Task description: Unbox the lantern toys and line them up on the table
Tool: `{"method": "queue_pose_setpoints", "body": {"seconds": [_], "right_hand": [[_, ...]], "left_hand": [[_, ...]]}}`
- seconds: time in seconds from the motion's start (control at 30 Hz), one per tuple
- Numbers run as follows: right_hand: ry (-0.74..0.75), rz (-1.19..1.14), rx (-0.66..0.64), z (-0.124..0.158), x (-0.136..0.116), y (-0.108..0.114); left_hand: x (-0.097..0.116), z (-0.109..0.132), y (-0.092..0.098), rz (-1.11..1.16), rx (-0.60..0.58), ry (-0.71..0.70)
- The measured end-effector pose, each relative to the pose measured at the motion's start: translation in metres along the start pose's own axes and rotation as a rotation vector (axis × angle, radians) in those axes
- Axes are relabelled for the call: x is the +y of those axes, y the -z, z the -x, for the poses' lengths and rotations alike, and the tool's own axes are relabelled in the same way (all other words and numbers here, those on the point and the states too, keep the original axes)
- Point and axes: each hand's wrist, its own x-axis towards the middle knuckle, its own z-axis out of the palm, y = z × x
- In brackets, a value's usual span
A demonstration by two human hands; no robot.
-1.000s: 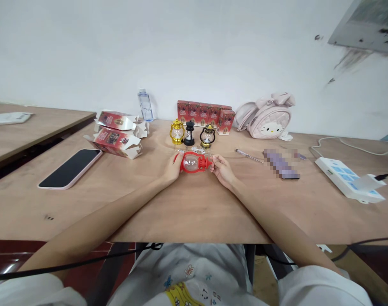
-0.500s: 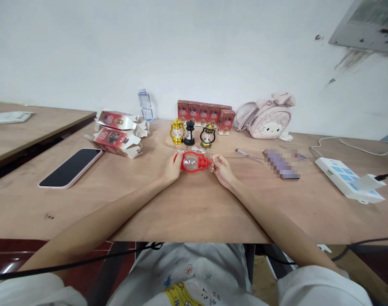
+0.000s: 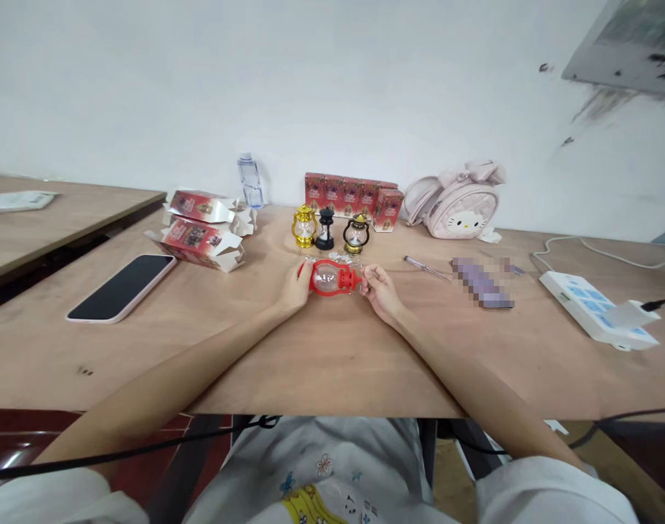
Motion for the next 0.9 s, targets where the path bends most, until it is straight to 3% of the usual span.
{"method": "queue_pose_setpoints", "body": {"seconds": [0.2, 0.4, 0.9], "right_hand": [[0.017, -0.030, 0.038, 0.000, 0.000, -0.001], [-0.061, -0.087, -0.118, 0.005, 0.001, -0.006], [-0.175, -0.192, -0.202, 0.008, -0.004, -0.007]], "left_hand": [[-0.001, 0.002, 0.000, 0.023, -0.024, 0.045], [0.017, 0.003, -0.002, 0.251, -0.184, 0.181], [0.022, 0.002, -0.002, 0.291, -0.175, 0.192]]}}
